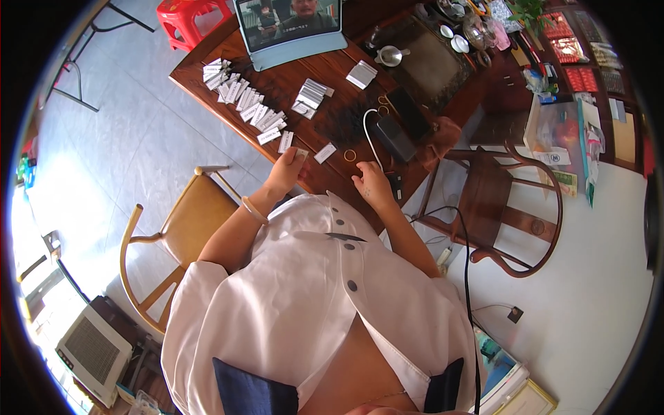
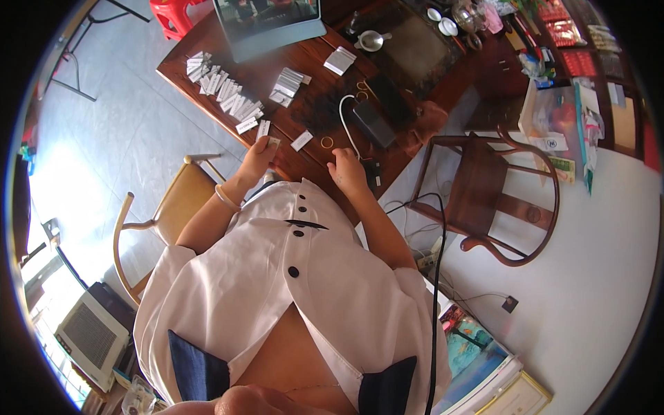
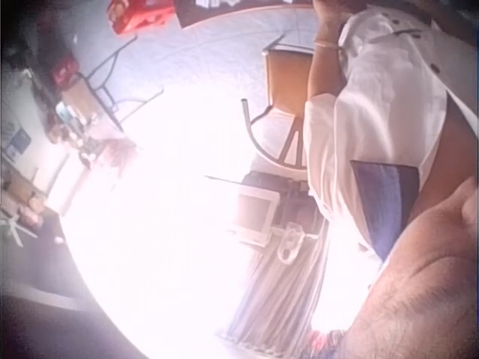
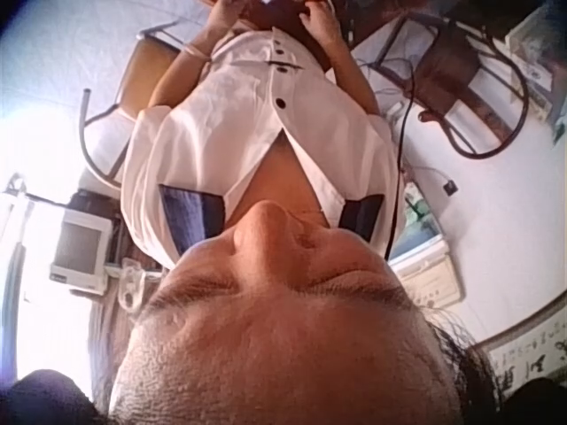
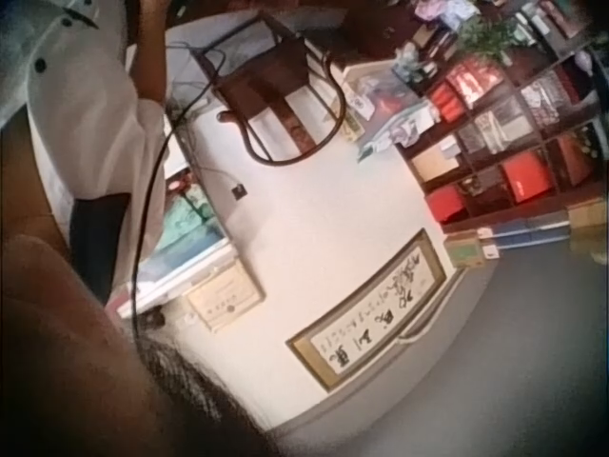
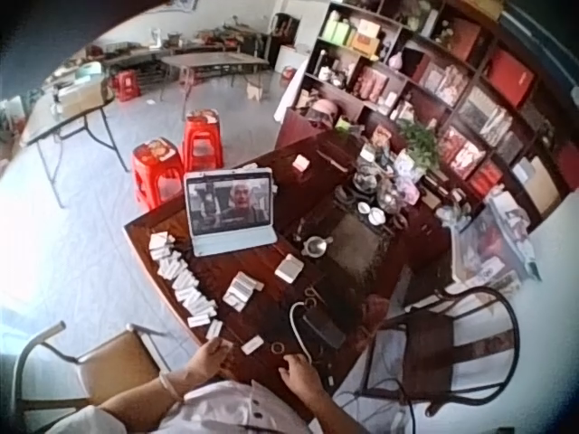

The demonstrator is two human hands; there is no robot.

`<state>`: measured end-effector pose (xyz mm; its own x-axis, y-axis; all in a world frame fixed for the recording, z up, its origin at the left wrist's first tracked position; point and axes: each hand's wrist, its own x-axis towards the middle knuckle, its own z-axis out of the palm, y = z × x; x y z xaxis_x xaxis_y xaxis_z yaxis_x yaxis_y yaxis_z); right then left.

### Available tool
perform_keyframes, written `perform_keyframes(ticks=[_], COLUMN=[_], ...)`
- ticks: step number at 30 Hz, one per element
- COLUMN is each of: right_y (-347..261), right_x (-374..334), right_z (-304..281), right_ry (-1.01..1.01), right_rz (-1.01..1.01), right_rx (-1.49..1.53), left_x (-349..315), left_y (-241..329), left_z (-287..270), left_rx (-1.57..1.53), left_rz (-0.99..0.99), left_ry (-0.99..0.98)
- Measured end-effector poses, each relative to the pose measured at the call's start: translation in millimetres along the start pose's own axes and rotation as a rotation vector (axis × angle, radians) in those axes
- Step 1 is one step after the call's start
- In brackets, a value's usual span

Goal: Organizing and assembling small plastic components, specifically attaching circular adhesive parts to rectangular tags.

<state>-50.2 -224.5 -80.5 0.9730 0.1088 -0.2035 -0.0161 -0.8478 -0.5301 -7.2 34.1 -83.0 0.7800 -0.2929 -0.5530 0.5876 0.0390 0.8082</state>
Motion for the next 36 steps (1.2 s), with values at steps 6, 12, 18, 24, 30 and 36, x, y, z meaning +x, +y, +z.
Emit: perform_keyframes(ticks=[6, 12, 18, 24, 30, 36], right_y=[23.6, 15.8, 5.4, -0.1, -15.1, -53.5], right_x=[9.7, 37.4, 64.2, 76.3, 54.2, 28.8], right_z=[19.9, 20.1, 26.4, 30.8, 5.9, -23.1], right_ry=[0.227, 0.294, 0.29, 0.193, 0.327, 0.339], right_rz=[-0.153, -0.124, -0.16, -0.059, -0.164, -0.281], right_rx=[0.038, 0.082, -0.063, -0.263, -0.13, 0.015], left_x=[1.6, 1.1, -5.0, -6.4, 0.1, 6.5], left_y=[-9.2, -11.7, -6.3, -0.3, -0.8, 14.5], left_z=[0.7, 1.7, 4.0, 3.8, -5.4, 6.3], left_rx=[0.003, 0.027, 0.055, 0.095, 0.349, 0.214], left_rz=[0.021, 0.055, 0.059, 0.06, 0.171, 0.308], left_ry=[0.058, 0.048, 0.084, 0.106, 0.217, 0.202])
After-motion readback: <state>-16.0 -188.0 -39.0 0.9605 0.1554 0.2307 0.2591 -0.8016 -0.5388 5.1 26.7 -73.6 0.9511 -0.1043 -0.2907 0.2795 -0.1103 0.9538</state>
